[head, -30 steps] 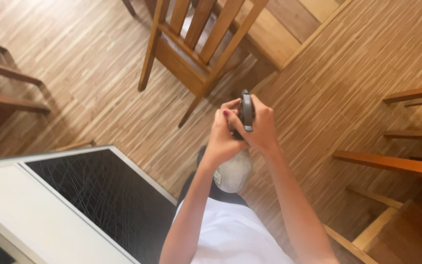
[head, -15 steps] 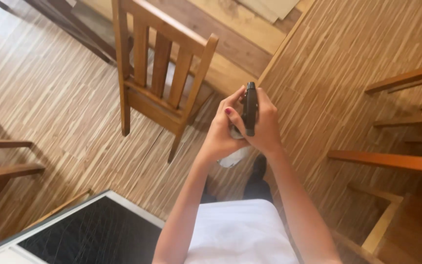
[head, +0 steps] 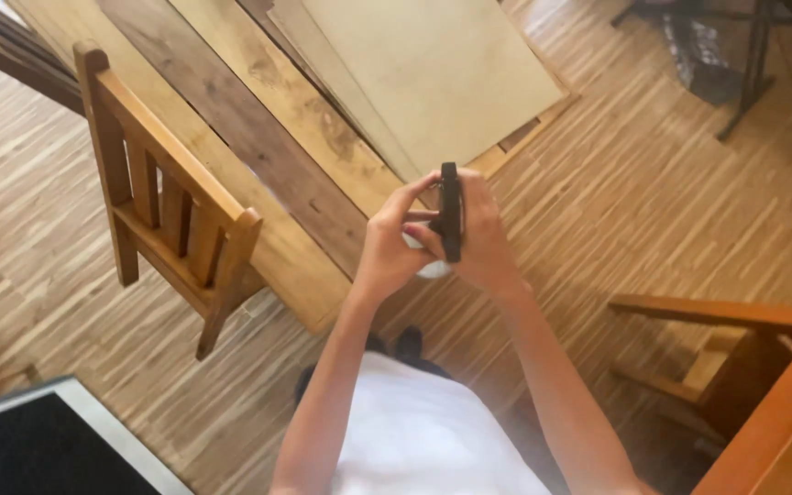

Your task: Cleaning a wooden chair using a spray bottle and a cloth.

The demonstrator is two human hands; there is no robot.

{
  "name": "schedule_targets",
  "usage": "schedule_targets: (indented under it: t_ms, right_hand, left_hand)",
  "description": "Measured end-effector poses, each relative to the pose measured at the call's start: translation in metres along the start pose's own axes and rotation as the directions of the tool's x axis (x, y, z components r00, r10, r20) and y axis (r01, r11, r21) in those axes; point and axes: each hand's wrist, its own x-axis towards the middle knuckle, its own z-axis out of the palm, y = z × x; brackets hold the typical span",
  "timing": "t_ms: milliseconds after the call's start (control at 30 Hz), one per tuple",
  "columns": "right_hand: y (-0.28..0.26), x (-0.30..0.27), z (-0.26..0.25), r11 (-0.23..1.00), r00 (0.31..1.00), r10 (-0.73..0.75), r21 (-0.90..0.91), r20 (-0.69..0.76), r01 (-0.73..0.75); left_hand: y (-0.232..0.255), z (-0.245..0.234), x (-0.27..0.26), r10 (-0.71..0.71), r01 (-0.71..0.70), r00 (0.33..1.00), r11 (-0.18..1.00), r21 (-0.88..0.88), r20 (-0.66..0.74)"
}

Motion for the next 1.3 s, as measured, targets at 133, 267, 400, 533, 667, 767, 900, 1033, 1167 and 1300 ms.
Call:
schedule_targets:
  t_ms: [133, 267, 400, 533, 667, 767, 900, 1033, 1167, 1300]
  right_hand:
    - [0.052, 0.043, -0.023, 0.988, 0.992, 0.100, 0.108, 0.083, -0.109]
    - [0.116, 0.087, -0.032, 0.997, 0.996, -0.012, 0.082, 0.083, 0.005]
    - [0.179, 0.141, -0.034, 0.988, 0.990, -0.005, 0.154, 0.140, -0.017]
    - [0.225, 0.189, -0.029, 0.981, 0.988, -0.012, 0.194, 0.156, -0.019]
    - [0.257, 0.239, -0.026, 0.981, 0.978, -0.154, 0.137, 0.144, 0.134]
    - [0.282, 0.258, -0.014, 0.978, 0.967, -0.039, 0.210, 0.250, -0.015]
    - [0.295, 0.288, -0.001, 0.946, 0.938, -0.043, 0.317, 0.343, -0.072]
    - [0.323, 0.306, 0.020, 0.917, 0.900, -0.061, 0.381, 0.431, -0.120]
    - [0.344, 0.322, 0.026, 0.913, 0.861, -0.194, 0.408, 0.470, -0.016]
    - [0.365, 0.338, 0.025, 0.893, 0.795, -0.255, 0.450, 0.550, -0.026]
  left_hand:
    - [-0.008, 0.036, 0.056, -0.039, 0.040, 0.996, 0.999, 0.005, -0.079]
    - [-0.015, 0.061, 0.118, 0.042, -0.034, 0.988, 0.998, 0.053, -0.149]
    - [-0.044, 0.080, 0.186, 0.199, -0.156, 0.950, 0.970, 0.185, -0.242]
    - [-0.064, 0.088, 0.244, 0.102, -0.065, 0.952, 0.989, 0.133, -0.288]
    - [-0.081, 0.094, 0.292, 0.142, -0.002, 0.924, 0.930, 0.367, -0.355]
    - [-0.095, 0.092, 0.316, 0.116, 0.026, 0.916, 0.938, 0.346, -0.383]
    - [-0.120, 0.093, 0.339, 0.136, 0.084, 0.856, 0.915, 0.395, -0.499]
    - [-0.131, 0.094, 0.359, 0.185, 0.102, 0.784, 0.903, 0.417, -0.593]
    - [-0.142, 0.103, 0.372, 0.161, 0.203, 0.739, 0.873, 0.444, -0.654]
    - [-0.130, 0.120, 0.386, 0.116, 0.280, 0.671, 0.875, 0.396, -0.733]
